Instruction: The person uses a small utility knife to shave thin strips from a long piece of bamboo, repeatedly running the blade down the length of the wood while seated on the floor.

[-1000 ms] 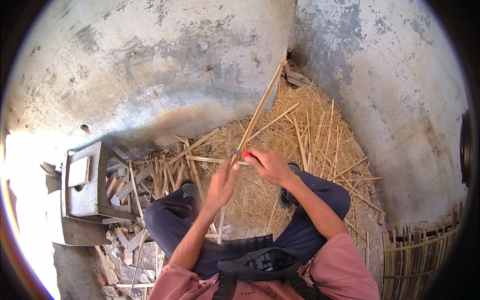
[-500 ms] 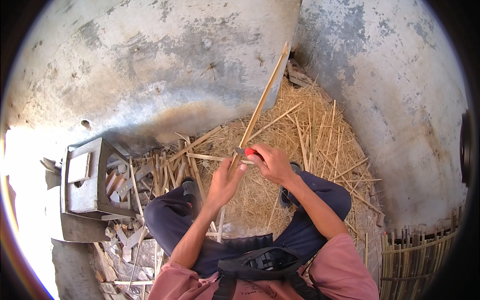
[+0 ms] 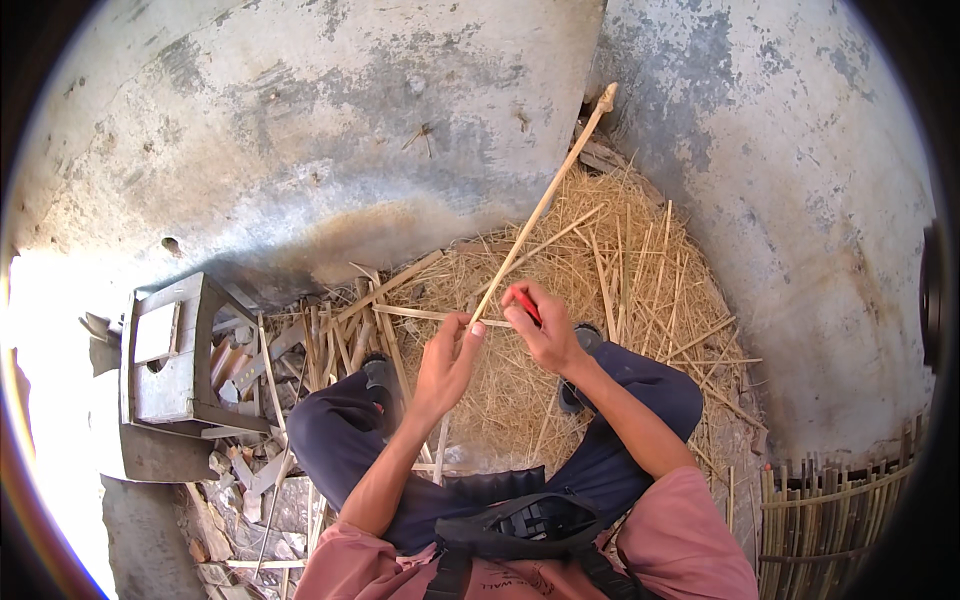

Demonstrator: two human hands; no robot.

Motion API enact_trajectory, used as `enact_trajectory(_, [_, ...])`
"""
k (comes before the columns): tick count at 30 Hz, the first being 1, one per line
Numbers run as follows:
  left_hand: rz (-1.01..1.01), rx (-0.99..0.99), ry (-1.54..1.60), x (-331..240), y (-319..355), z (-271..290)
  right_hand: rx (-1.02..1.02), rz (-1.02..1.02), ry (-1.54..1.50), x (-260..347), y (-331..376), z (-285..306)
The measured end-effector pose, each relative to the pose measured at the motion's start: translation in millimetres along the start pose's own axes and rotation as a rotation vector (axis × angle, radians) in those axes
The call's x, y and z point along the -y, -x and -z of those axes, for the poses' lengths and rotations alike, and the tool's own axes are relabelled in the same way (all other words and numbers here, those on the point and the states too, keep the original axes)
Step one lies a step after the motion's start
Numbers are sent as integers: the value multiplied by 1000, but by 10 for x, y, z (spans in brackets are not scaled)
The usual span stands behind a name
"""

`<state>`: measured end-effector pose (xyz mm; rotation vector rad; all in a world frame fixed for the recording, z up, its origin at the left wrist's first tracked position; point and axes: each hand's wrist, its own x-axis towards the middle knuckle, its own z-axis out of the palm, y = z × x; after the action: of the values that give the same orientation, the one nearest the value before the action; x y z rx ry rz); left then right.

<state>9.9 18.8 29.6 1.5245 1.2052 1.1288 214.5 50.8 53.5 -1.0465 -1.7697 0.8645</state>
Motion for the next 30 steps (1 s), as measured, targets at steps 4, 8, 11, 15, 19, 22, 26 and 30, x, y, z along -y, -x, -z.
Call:
enact_trajectory(4, [-30,-37,-65,40,-3,-31,-65,-177,-161,-22,-58,-27])
enact_trajectory(8, [0,-56,-102,61,-8,-49,-46,-192,-215,-123,-69,-27])
enact_trajectory(11, [4,-62,-112,60,-10,-51,-40,-205,-213,-149,-63,-36])
enact_trajectory(15, [-5,-66,-103,50,-4,-54,-34,-236,-143,-92,-56,-22])
enact_trajectory(19, [-26,-79,-127,99,5,-72,-115,-84,76,-9,-60,-56])
enact_trajectory(22, [-26,-74,-146,126,5,-79,-168,83,283,-15,-50,-75])
enact_trajectory(26, [17,-27,-173,90,2,-56,-150,213,393,-55,-30,-59])
enact_trajectory(30, [-10,-34,-150,113,-8,-52,-60,219,454,-24,-45,7])
